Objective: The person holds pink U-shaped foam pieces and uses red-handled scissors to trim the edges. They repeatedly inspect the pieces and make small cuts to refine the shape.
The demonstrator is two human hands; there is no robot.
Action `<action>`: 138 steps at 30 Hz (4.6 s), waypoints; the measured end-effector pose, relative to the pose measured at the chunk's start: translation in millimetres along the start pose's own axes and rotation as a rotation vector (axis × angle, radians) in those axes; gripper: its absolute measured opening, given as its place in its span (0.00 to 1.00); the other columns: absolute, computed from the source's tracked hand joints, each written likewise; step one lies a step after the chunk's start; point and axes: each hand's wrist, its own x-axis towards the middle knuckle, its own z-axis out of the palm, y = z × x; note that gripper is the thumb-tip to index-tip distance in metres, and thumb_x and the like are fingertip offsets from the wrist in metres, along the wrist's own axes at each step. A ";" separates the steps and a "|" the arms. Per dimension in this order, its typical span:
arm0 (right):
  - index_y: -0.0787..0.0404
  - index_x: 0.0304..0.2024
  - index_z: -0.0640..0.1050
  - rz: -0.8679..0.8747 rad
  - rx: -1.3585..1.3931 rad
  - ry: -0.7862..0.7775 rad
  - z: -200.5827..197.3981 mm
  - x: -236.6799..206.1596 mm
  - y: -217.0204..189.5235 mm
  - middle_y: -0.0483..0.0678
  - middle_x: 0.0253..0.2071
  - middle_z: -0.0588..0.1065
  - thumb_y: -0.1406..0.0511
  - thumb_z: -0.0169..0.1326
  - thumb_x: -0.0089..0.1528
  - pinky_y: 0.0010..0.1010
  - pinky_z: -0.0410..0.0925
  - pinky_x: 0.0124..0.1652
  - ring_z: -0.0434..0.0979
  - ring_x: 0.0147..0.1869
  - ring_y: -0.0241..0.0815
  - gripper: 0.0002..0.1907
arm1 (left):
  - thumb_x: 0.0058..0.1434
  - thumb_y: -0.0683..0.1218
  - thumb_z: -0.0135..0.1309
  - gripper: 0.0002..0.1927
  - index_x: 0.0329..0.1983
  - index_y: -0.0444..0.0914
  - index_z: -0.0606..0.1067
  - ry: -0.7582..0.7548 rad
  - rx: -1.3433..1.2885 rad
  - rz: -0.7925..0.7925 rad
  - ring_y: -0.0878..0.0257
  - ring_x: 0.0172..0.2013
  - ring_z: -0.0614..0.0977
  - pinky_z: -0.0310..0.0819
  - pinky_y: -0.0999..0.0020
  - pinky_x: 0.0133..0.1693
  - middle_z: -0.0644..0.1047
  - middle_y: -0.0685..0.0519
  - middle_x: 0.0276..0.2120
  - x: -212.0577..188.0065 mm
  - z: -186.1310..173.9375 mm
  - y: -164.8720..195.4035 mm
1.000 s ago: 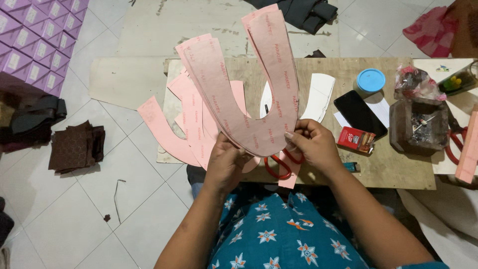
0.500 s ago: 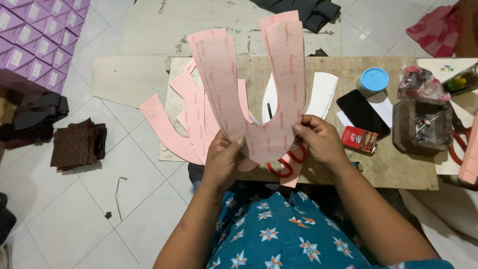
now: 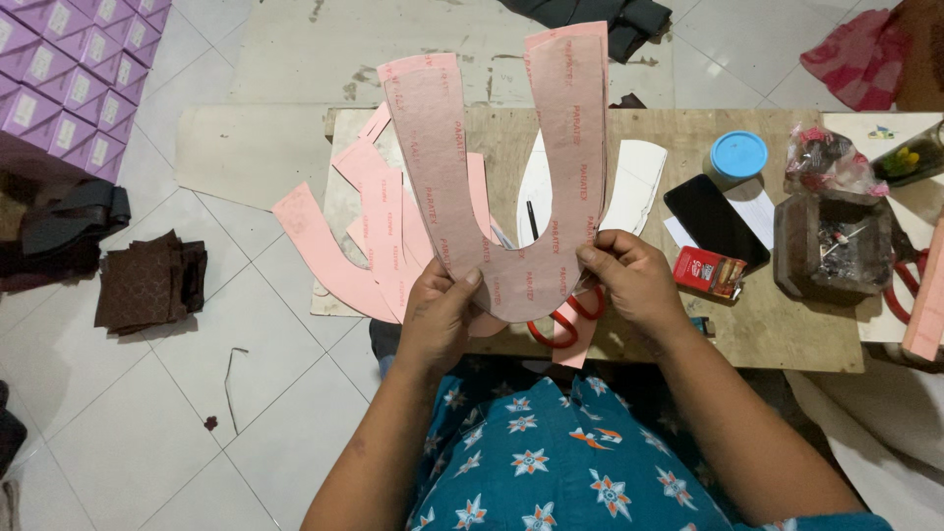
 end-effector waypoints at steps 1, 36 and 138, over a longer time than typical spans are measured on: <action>0.68 0.45 0.79 0.002 0.008 0.000 0.8 -0.7 -1.2 0.47 0.36 0.79 0.65 0.56 0.66 0.28 0.74 0.41 0.78 0.38 0.34 0.11 | 0.69 0.40 0.48 0.21 0.65 0.32 0.67 -0.006 0.001 0.004 0.55 0.54 0.81 0.77 0.56 0.57 0.78 0.43 0.55 -0.5 -0.5 -0.2; 0.67 0.48 0.79 -0.010 0.004 -0.082 -10.2 -1.6 14.3 0.47 0.41 0.80 0.70 0.57 0.63 0.27 0.72 0.46 0.78 0.43 0.34 0.11 | 0.70 0.42 0.50 0.17 0.59 0.29 0.72 0.039 -0.007 0.140 0.58 0.52 0.81 0.74 0.62 0.59 0.79 0.43 0.52 1.2 0.6 14.7; 0.66 0.52 0.72 -0.178 0.419 0.000 0.4 -18.3 -32.6 0.50 0.48 0.78 0.73 0.53 0.68 0.32 0.72 0.52 0.79 0.50 0.38 0.10 | 0.62 0.36 0.54 0.30 0.66 0.35 0.59 0.163 0.358 0.487 0.60 0.57 0.74 0.69 0.63 0.61 0.71 0.50 0.55 -25.4 47.7 45.6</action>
